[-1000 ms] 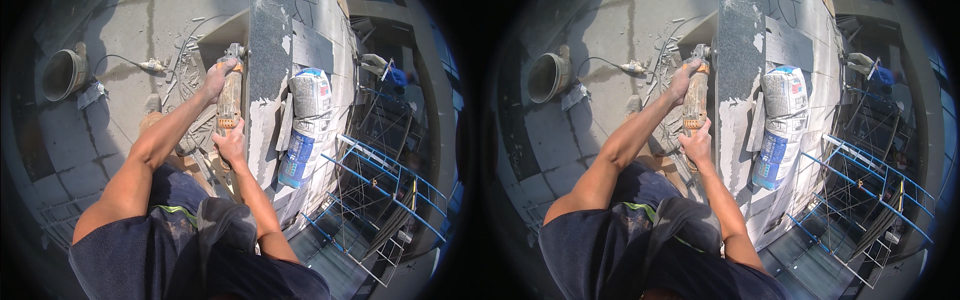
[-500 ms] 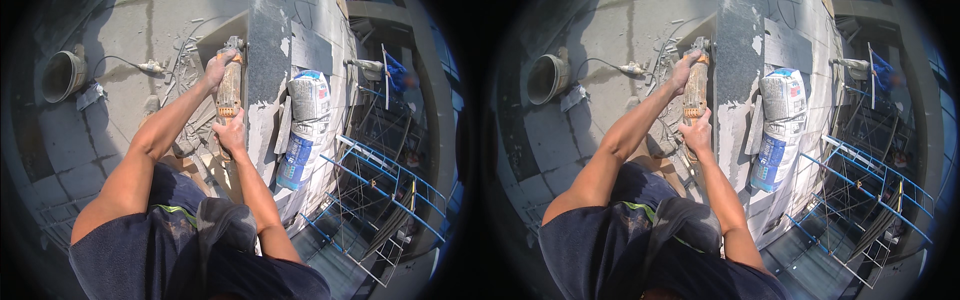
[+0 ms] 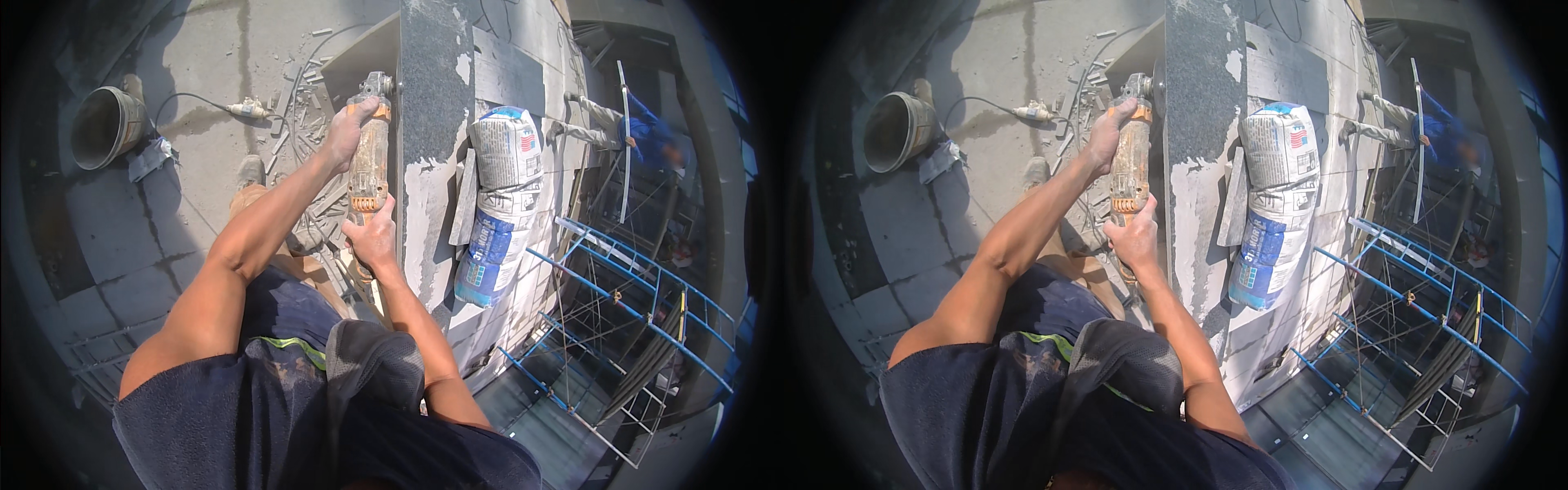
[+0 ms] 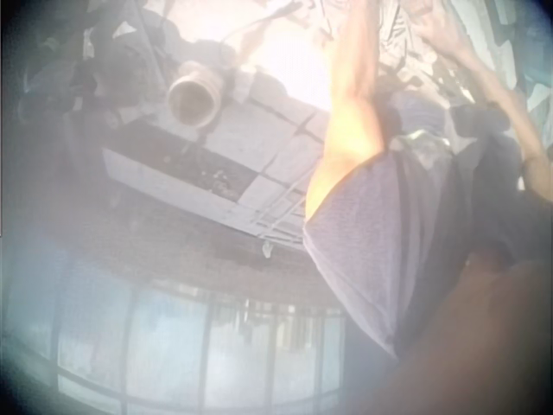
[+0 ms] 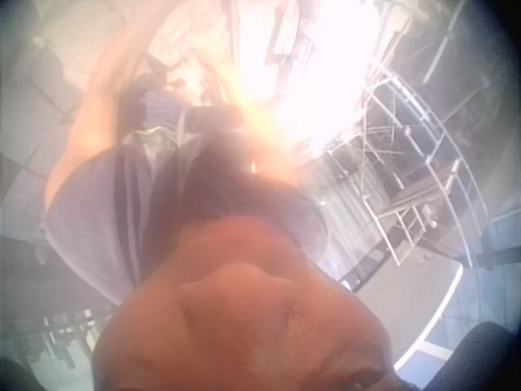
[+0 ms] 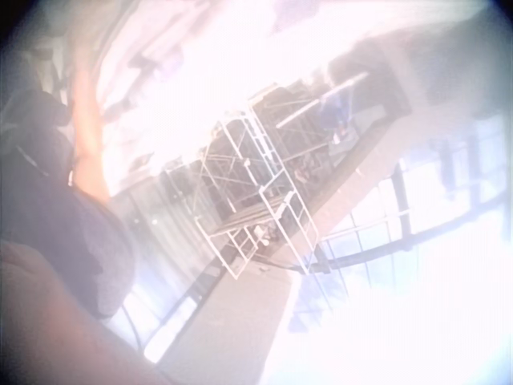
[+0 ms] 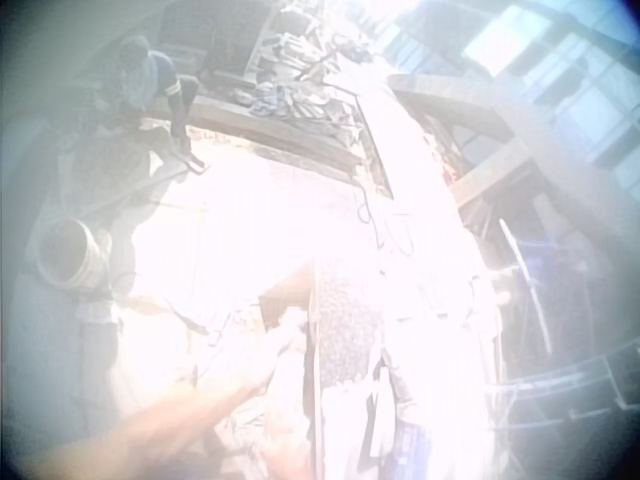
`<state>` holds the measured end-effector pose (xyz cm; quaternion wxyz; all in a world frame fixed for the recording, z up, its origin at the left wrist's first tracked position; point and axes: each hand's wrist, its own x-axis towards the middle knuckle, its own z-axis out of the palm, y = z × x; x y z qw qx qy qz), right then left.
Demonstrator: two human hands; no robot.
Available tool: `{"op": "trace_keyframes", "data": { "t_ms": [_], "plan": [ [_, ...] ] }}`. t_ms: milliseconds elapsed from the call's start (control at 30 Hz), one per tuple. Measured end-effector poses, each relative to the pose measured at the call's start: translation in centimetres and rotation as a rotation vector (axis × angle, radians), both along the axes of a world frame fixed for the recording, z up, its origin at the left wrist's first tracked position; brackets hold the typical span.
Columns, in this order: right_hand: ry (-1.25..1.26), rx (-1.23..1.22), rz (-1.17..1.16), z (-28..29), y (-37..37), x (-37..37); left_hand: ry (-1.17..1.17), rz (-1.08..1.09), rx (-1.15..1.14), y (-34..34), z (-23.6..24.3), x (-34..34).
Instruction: The person uses an angle grinder to grind a concrete ledge on a rooftop. The person holds the tool with both hands and moves it along the edge, generating dust. Another worker is visible nearby on scaffolding.
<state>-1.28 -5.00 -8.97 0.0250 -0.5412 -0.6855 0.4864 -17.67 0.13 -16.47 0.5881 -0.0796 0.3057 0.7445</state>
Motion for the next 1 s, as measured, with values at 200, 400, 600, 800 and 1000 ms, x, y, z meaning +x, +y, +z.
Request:
{"op": "trace_keyframes", "data": {
  "t_ms": [200,400,600,800,1000],
  "plan": [
    [0.005,0.014,-0.008,0.1,-0.4,0.3,0.065,0.016,-0.005,0.1,-0.9,0.8],
    [-0.009,0.009,0.001,-0.6,2.0,-1.6,-0.016,0.018,0.014,1.9,-0.5,-1.6],
    [-0.075,-0.009,0.0,-0.1,2.9,-2.7,-0.06,-0.015,-0.005,2.8,-1.0,-2.4],
    [-0.035,-0.009,0.014,0.1,0.8,-0.6,0.055,0.012,-0.011,1.0,-0.6,-0.4],
    [-0.064,-0.006,-0.007,1.0,-1.2,0.9,0.058,-0.021,-0.027,-0.9,-0.6,1.5]
  ]
}}
